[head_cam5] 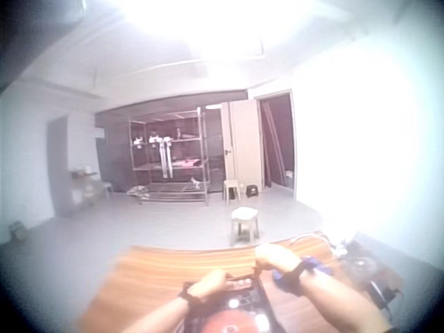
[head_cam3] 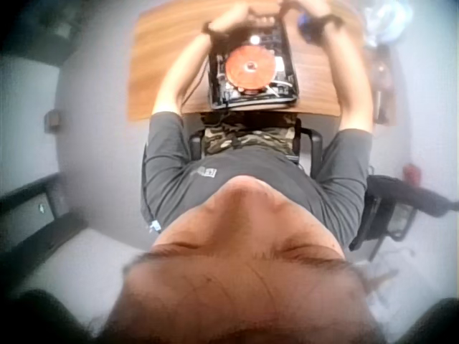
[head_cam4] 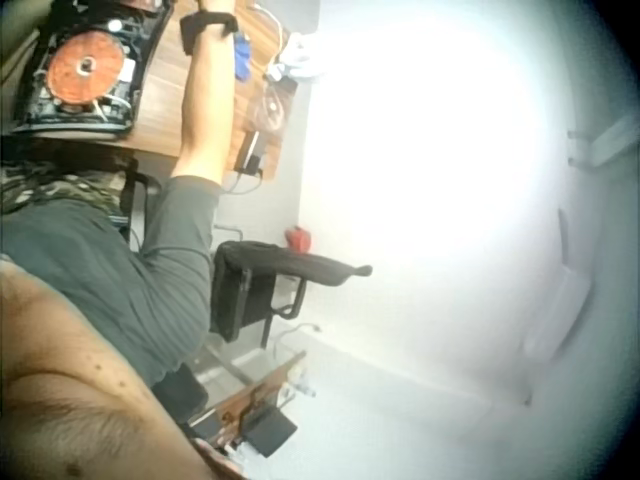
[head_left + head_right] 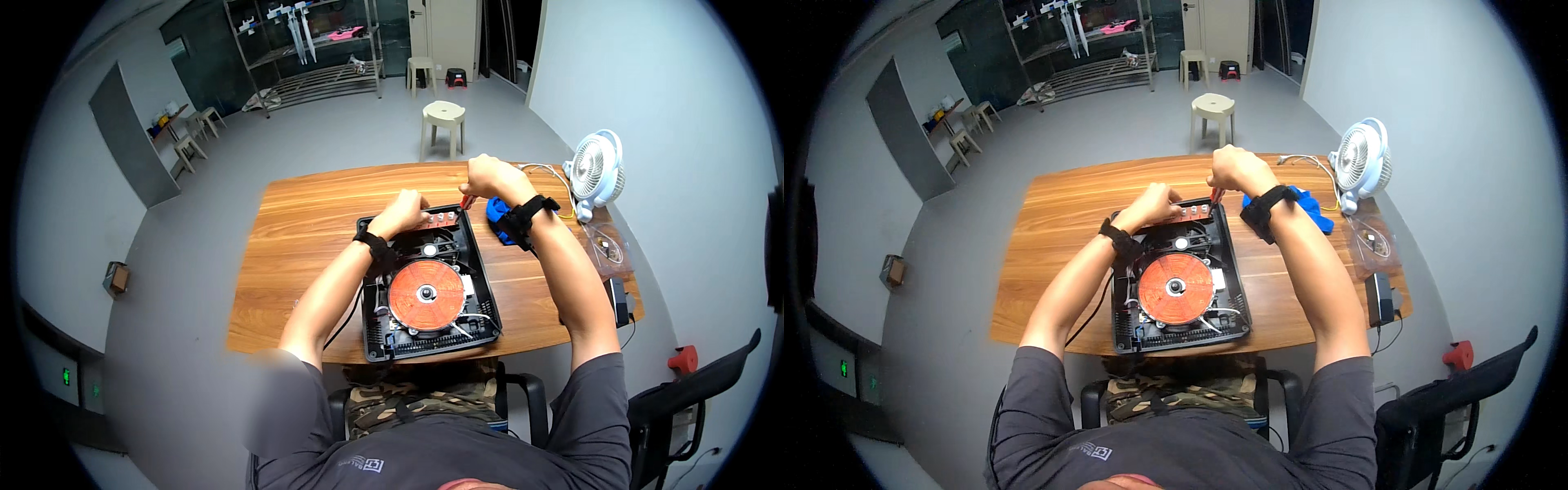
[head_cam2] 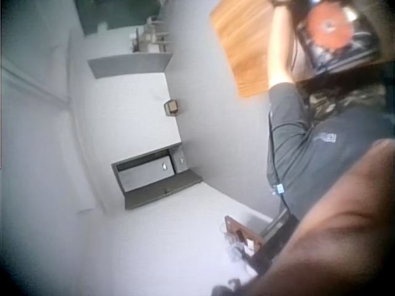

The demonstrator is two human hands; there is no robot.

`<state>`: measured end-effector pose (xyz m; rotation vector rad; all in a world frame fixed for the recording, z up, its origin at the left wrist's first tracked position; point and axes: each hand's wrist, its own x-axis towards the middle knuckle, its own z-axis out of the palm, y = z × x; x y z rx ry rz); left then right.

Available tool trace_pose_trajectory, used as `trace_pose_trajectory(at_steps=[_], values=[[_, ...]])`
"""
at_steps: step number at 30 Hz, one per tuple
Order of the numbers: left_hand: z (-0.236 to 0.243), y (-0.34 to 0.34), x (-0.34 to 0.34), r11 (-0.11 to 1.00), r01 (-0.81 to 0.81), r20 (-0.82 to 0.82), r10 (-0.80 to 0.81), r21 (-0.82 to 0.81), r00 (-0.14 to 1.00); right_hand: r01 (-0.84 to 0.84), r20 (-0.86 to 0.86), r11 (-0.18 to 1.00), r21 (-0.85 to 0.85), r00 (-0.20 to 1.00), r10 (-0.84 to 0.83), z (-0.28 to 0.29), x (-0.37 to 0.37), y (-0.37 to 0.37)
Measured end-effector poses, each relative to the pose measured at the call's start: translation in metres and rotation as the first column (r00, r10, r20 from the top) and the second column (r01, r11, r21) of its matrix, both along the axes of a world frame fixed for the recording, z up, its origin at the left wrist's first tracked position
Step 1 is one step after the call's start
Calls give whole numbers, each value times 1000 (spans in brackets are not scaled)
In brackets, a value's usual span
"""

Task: The person cleans a small component with a blue cloth, then uses a screwdriver to tighten screws on a disassembled electronic device containing a copper coil. The person then places a red circuit board into the device and secures it with screws.

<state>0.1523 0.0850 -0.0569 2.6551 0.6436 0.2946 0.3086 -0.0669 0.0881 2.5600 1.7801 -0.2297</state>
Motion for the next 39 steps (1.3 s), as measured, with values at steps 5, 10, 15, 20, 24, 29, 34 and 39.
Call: trace_pose_trajectory(at_steps=[5, 10, 15, 20, 24, 29, 34, 39], values=[[12, 55, -53, 988, -140, 132, 131, 64, 983, -36, 31, 999, 5, 999, 36, -2, -3, 6], [-12, 129, -151, 887, -419, 57, 416, 196, 907, -67, 34, 998, 4, 997, 67, 0, -7, 12], [-44, 153, -199, 777, -606, -46, 621, 169, 783, -42, 43, 999, -22, 998, 42, 1, -2, 12], [-64, 157, -196, 782, -577, -74, 607, 235, 791, -23, 39, 999, -35, 999, 25, 5, -3, 11], [-74, 155, -186, 747, -596, -121, 648, 295, 752, -41, 47, 999, -24, 998, 43, 2, -5, 13], [-79, 143, -182, 733, -557, -79, 630, 391, 773, -51, 46, 999, -12, 998, 52, 1, -6, 10], [-84, 142, -181, 715, -491, -66, 596, 498, 801, -37, 32, 999, -7, 999, 38, -4, -3, 12], [-87, 138, -184, 713, -462, -16, 552, 527, 834, -27, 19, 1000, 14, 999, 27, -7, -5, 11]])
